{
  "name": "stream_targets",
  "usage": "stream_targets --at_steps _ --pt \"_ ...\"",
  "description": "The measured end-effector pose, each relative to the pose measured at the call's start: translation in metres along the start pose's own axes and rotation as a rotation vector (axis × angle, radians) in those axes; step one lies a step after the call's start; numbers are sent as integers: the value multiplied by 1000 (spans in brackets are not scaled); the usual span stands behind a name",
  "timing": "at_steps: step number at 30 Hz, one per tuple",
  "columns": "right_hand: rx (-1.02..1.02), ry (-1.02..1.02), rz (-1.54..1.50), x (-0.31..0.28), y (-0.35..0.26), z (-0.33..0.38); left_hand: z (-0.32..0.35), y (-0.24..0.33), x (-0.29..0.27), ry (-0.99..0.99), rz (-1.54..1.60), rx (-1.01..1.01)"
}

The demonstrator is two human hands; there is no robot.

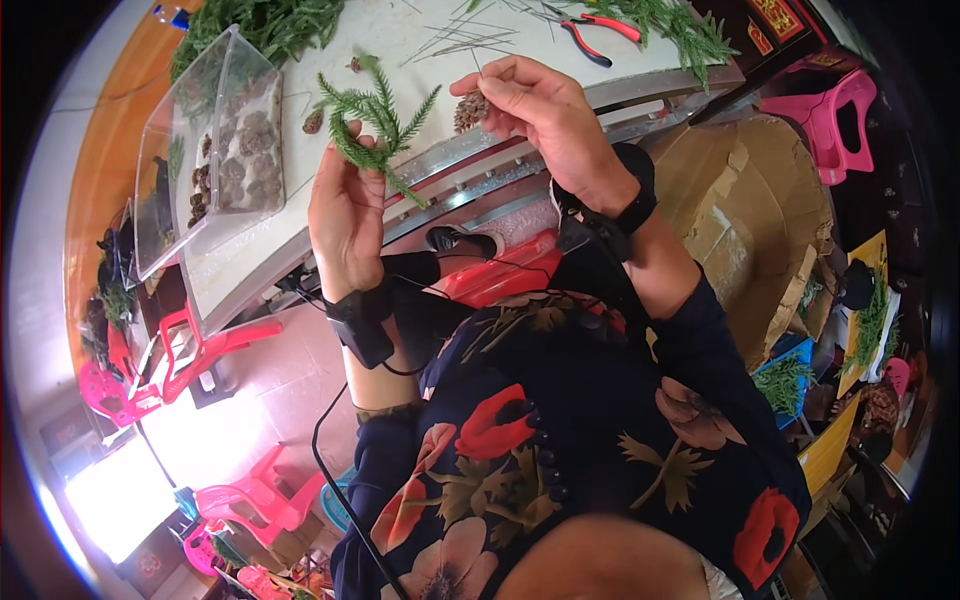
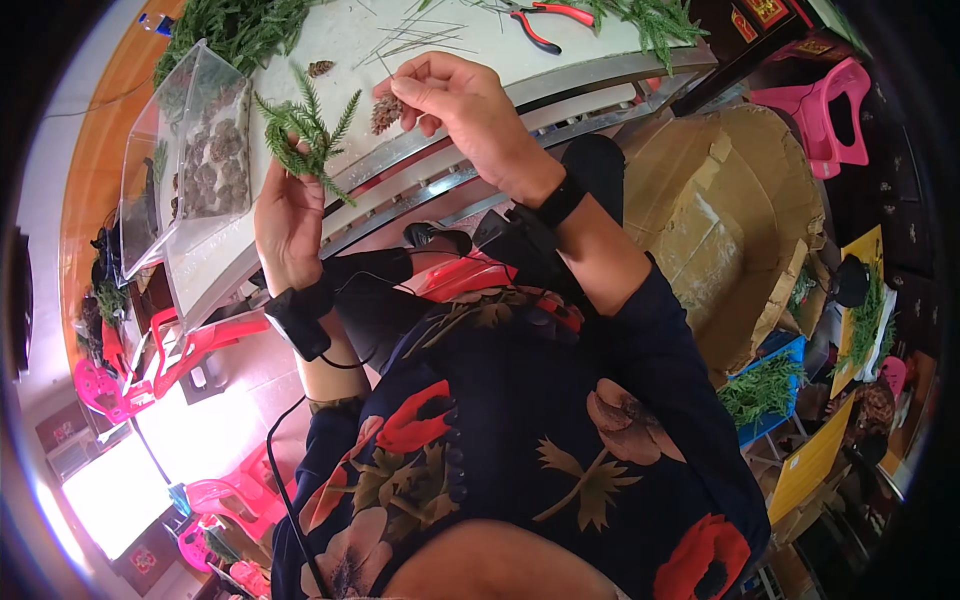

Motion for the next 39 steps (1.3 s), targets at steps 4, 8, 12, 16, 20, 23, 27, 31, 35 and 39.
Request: stream_targets --at_steps 4,8,12,16,20,23,27,31,35,39 --pt "66 -13 -37 1 5 5 -2 -5 -2 -197 129 -100" --pt "99 -45 11 11 6 7 0 -9 6 -37 122 -91" --pt "133 -88 48 21 14 2 5 -18 13 80 -10 -74" --pt "159 -107 -73 18 17 -9 6 -20 9 4 -115 -52" --pt "198 -213 -493 3 32 -19 17 -13 24 -15 -376 144" --pt "279 -246 -713 -2 36 -16 22 -2 29 -14 -730 395" --pt "262 -222 -825 2 38 -12 27 5 31 -23 -1037 507" --pt "122 -70 -706 9 41 -9 19 -15 30 -7 -528 97" --pt "106 0 -584 25 62 5 19 -19 30 70 -274 117" --pt "-27 100 -115 11 51 14 17 -12 27 97 -528 225"
Point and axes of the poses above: each hand's wrist, its own z-axis away from the middle knuckle, its own x-axis out of the palm, y = z × x, the point moved 5 cm from there along -z, towards the middle knuckle, and after that the axes turned 9 degrees about -y, right-handed, at the moved point
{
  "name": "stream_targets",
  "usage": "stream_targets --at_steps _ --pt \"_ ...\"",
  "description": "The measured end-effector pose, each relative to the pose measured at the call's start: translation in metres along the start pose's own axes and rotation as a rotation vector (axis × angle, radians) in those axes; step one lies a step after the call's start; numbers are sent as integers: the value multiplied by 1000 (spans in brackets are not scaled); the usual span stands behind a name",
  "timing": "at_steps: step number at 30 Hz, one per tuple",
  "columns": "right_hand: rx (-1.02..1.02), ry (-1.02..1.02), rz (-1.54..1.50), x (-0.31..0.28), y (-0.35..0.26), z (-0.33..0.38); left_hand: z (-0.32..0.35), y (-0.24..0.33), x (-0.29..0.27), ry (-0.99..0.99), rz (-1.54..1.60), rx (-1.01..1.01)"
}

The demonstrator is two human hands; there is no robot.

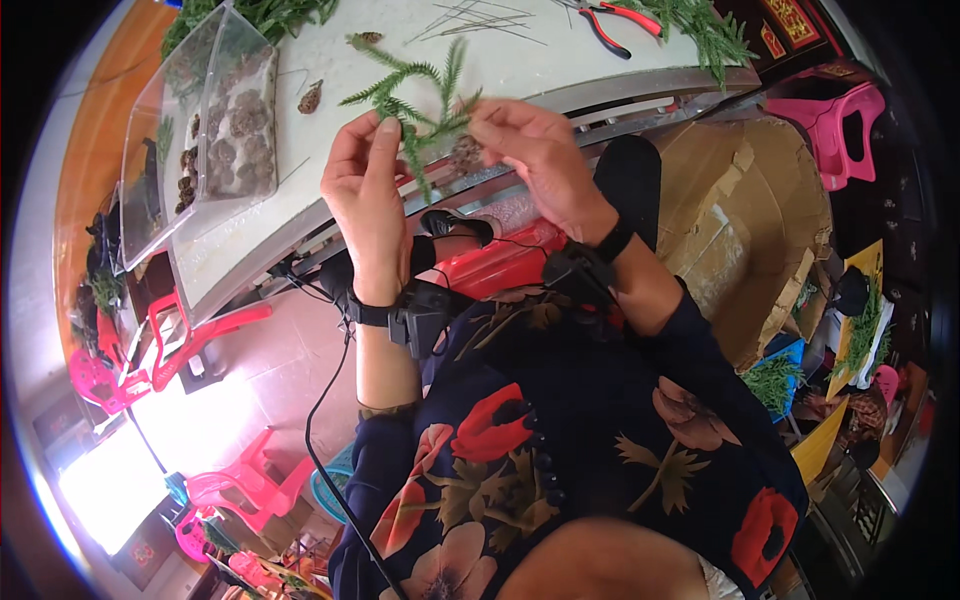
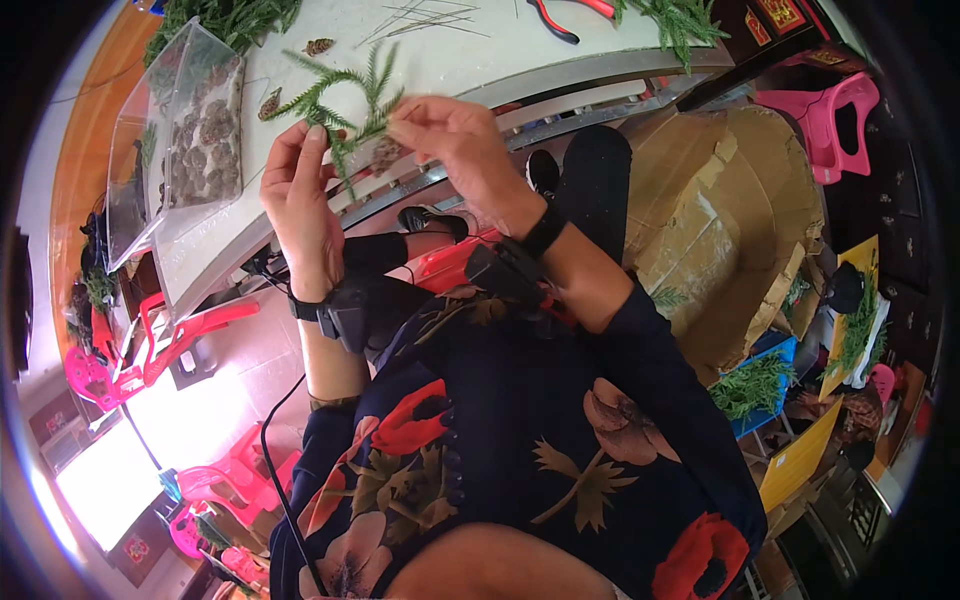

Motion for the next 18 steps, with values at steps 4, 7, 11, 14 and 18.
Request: stream_targets --at_steps 4,7,11,14,18 --pt "-252 -61 431 4 -45 -5 -1 9 -10 3 -397 202" --pt "-326 -144 582 19 -64 -10 2 18 -4 -19 -643 379" --pt "-317 -212 727 30 -53 -20 9 28 6 -46 -635 330" --pt "-331 -174 869 29 -44 -20 11 26 6 -109 -400 193" --pt "-349 -140 953 29 -45 -15 8 19 0 -181 -245 126"
Point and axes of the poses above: each hand's wrist, its own z-axis away from the middle knuckle, its own x-axis out of the palm, y = z × x, the point moved 5 cm from there along -z, towards the middle knuckle, and after that the axes turned 9 degrees about -y, right-handed, at the moved point
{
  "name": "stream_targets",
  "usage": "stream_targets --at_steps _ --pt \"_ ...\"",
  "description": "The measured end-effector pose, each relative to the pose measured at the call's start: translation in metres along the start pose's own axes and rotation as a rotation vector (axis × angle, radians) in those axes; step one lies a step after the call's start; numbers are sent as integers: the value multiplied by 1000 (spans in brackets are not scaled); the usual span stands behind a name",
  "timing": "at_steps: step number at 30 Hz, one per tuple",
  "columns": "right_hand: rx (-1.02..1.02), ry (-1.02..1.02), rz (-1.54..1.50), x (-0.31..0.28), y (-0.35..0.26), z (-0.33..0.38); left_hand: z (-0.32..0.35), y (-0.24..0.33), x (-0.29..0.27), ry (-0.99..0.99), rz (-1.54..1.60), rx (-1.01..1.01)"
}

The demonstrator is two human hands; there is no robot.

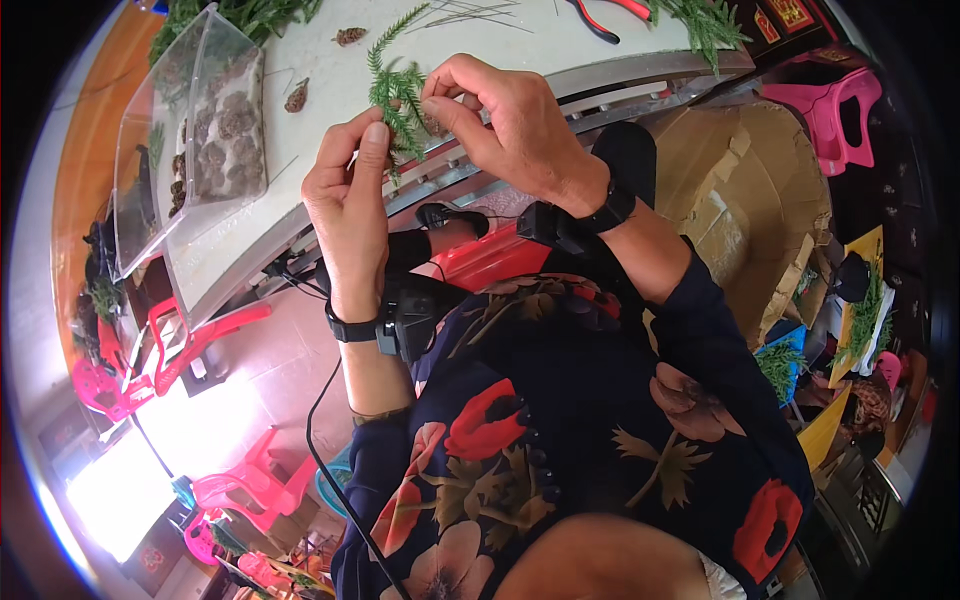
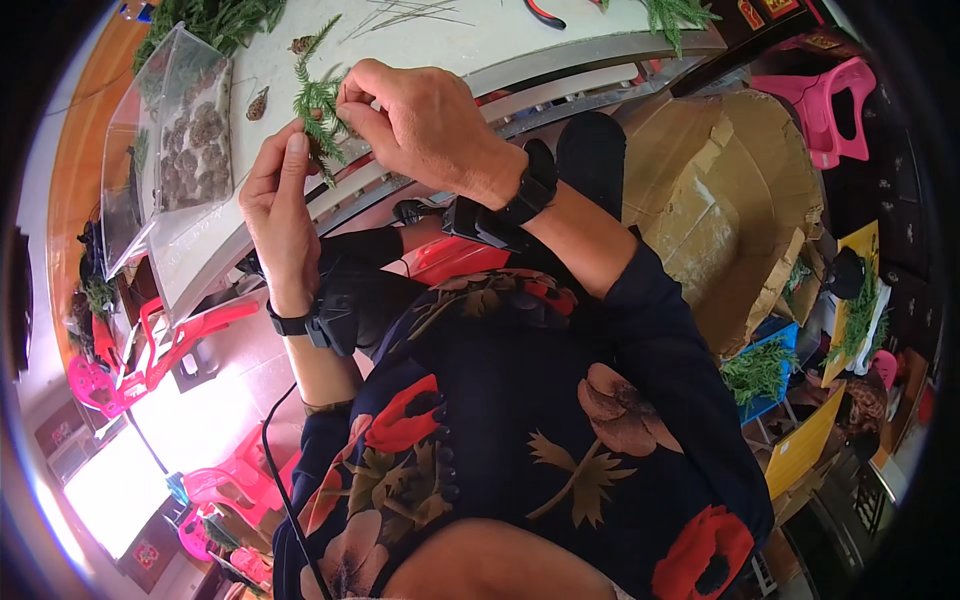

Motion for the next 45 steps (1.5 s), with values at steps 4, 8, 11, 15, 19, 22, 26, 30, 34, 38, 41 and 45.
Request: stream_targets --at_steps 4,8,11,15,19,22,26,30,34,38,41,45 --pt "87 34 93 -8 3 1 -2 -10 6 -15 235 -158" --pt "35 47 73 -10 1 2 -1 -15 1 -56 258 -204" --pt "33 33 94 -10 -4 3 -1 -19 -6 -84 275 -234" --pt "61 17 142 -11 -5 5 -1 -19 -5 -112 304 -219" --pt "6 42 204 -12 -5 7 -1 -17 -3 -117 370 -224" --pt "-1 25 216 -12 -8 7 0 -15 -4 -114 386 -225" --pt "-9 56 202 -16 -13 7 1 -13 -5 -131 333 -208" --pt "-13 65 182 -17 -16 6 3 -9 -5 -163 220 -189" --pt "-6 60 194 -15 -17 4 4 -5 -3 -187 174 -187" --pt "-13 45 202 -11 -17 3 4 -8 -4 -149 277 -240" --pt "-11 28 194 -9 -20 4 3 -12 -6 -105 339 -263" --pt "5 6 174 -7 -28 9 3 -21 -15 -99 439 -262"
Point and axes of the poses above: each hand's wrist, its own z-axis away from the middle knuckle, its own x-axis out of the palm, y = z × x, the point moved 5 cm from there along -z, towards the middle knuckle, and after that the axes turned 9 degrees about -y, right-handed, at the moved point
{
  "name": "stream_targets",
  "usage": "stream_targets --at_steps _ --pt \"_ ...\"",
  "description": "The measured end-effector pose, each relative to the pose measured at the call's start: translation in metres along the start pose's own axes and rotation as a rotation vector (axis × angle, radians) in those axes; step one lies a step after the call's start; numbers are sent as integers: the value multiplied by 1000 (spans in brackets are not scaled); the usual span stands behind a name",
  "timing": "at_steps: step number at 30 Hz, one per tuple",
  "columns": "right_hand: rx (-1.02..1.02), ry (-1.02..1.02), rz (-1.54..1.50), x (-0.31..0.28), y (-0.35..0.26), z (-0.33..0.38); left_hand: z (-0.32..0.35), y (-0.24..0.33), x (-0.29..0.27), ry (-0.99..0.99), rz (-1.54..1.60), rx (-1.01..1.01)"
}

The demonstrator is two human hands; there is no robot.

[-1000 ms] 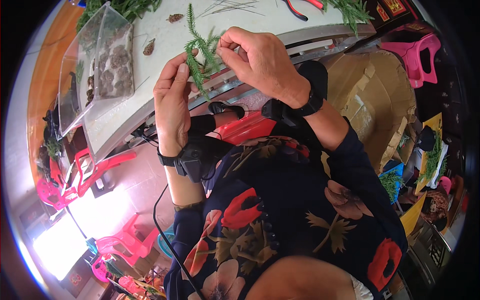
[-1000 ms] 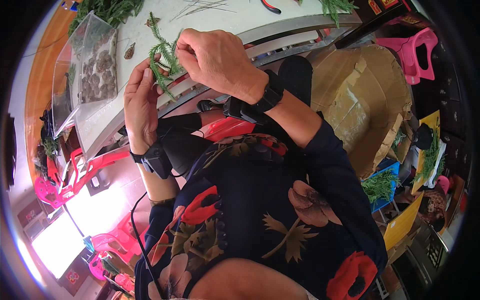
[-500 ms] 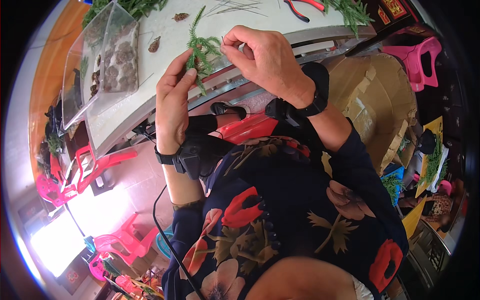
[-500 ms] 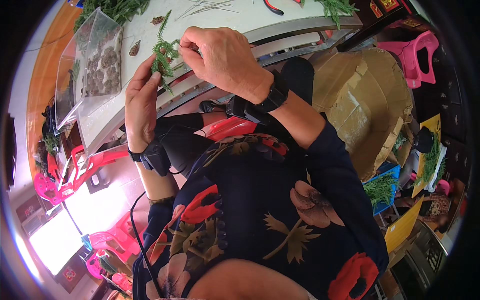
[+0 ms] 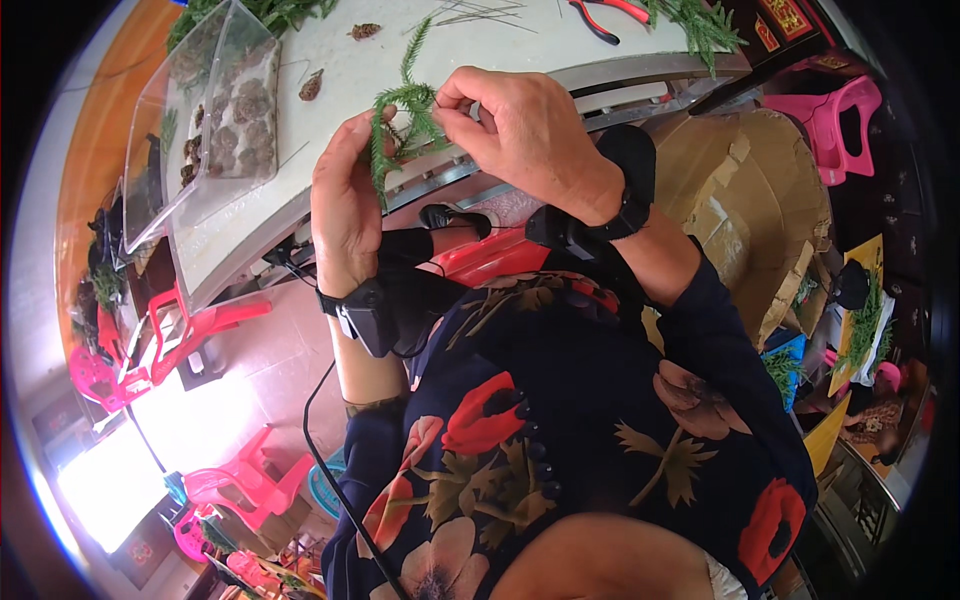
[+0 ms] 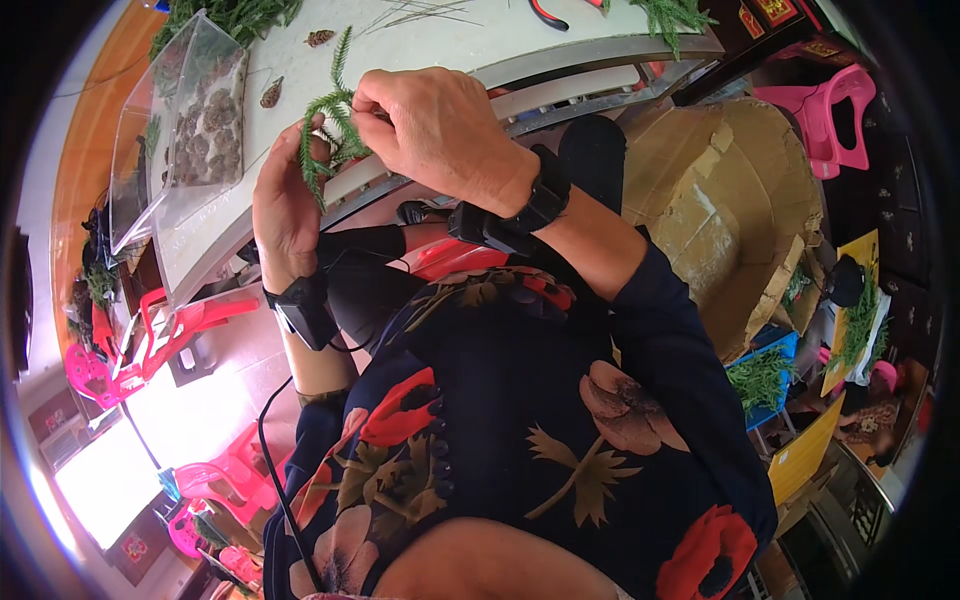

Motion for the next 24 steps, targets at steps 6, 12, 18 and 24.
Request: stream_targets --at_steps 6,12,18,24 --pt "14 34 -115 -6 -4 12 3 -8 -15 12 269 -48" --pt "229 3 -578 -9 21 22 -1 -9 -9 -262 596 -70" --pt "387 -47 -811 -3 34 29 -2 -17 -9 -191 822 -127" --pt "360 -47 -861 -2 36 31 -5 -23 -16 -103 985 -155"
Point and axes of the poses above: each hand's wrist, its own z-axis away from the middle knuckle, its own x-axis out of the palm, y = z × x, the point moved 5 cm from there along -z, towards the middle knuckle, and after that the axes turned 9 degrees about -y, right-handed, at the moved point
